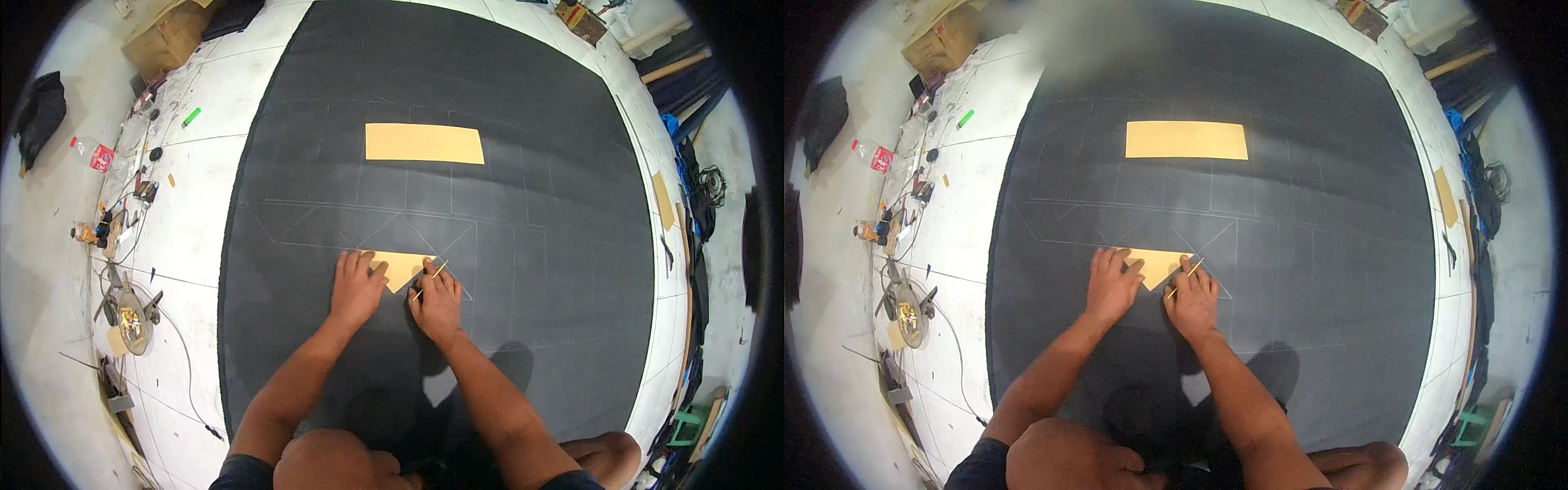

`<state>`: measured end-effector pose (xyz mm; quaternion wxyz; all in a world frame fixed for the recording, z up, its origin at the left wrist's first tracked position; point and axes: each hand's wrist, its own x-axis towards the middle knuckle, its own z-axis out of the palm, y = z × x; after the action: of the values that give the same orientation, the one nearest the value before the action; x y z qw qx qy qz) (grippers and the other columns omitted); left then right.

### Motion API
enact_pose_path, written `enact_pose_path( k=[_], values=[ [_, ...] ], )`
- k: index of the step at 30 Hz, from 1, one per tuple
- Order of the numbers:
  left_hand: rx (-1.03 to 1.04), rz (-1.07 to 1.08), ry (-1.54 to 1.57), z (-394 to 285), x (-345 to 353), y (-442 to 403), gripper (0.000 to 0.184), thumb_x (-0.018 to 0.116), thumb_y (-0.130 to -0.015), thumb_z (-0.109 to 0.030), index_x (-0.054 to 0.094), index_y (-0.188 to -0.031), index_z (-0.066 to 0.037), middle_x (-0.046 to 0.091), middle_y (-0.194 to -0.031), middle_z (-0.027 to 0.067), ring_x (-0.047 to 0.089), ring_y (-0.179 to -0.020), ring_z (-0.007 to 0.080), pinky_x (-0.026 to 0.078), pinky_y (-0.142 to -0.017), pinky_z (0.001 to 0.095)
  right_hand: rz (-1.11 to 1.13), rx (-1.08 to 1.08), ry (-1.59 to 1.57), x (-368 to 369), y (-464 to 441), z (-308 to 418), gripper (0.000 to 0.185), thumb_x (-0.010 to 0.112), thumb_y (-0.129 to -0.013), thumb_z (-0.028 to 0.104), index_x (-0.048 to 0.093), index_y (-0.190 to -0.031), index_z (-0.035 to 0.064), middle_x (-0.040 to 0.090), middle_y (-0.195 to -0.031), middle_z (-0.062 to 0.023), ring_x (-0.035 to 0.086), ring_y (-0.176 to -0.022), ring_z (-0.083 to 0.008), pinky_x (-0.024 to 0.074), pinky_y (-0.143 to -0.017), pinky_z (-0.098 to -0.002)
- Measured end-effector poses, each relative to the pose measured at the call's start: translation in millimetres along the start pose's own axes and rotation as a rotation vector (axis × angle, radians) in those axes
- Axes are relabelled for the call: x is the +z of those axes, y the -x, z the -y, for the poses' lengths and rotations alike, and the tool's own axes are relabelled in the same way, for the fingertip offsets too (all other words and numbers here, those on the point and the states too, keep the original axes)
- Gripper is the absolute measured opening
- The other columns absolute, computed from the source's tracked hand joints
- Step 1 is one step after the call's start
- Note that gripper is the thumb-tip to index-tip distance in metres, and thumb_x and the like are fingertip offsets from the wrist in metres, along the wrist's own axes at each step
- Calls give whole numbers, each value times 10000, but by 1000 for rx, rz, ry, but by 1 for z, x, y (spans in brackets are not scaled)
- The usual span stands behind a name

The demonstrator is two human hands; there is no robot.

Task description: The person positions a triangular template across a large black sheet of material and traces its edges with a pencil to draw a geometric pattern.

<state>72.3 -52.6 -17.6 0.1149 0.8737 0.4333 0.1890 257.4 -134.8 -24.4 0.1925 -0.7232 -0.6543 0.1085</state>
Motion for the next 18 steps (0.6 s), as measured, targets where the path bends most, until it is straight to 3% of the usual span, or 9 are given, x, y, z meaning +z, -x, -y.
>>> enact_pose_path(
  k=[4, 6, 13, 16, 18],
  values=[
    [52, 95, 14, -1, 12, -11, 391, 677, -908, -153, 659, -1281, -38, 582, -1368, 201, 515, -1329, 397, 352, -1182, 531, 21, 14, -5, -1, -4, 0, 266, 732, -885, 201, 605, -1069, 57, 522, -1519, -186, 468, -1367, -365, 328, -1100, -529],
    [49, 301, 25, -7, 5, -16, 398, 634, -901, -90, 623, -1280, 32, 562, -1397, 239, 507, -1354, 416, 404, -1156, 485, 41, 27, 16, -2, -4, 1, 277, 720, -889, 231, 602, -1076, 65, 531, -1516, -179, 470, -1363, -363, 333, -1100, -534],
    [32, 364, 85, -11, 9, -21, 403, 567, -906, -74, 622, -1291, 27, 547, -1407, 263, 505, -1354, 426, 441, -1132, 484, 33, 5, 24, -4, -3, 1, 291, 726, -878, 226, 607, -1091, 67, 514, -1529, -168, 460, -1372, -356, 319, -1112, -531],
    [65, 215, 122, -12, 4, -20, 342, 599, -881, -62, 641, -1207, 32, 561, -1308, 246, 534, -1305, 409, 499, -1077, 476, 27, 10, -5, -3, -4, 2, 289, 725, -880, 224, 607, -1095, 70, 522, -1515, -165, 459, -1372, -358, 319, -1114, -532],
    [87, 341, 120, -10, -2, -24, 354, 598, -892, -67, 657, -1226, 33, 547, -1351, 248, 524, -1307, 417, 507, -1064, 468, 49, 34, 4, -3, -3, 3, 312, 730, -870, 221, 611, -1117, 72, 518, -1511, -160, 445, -1385, -347, 325, -1112, -537]
  ],
)
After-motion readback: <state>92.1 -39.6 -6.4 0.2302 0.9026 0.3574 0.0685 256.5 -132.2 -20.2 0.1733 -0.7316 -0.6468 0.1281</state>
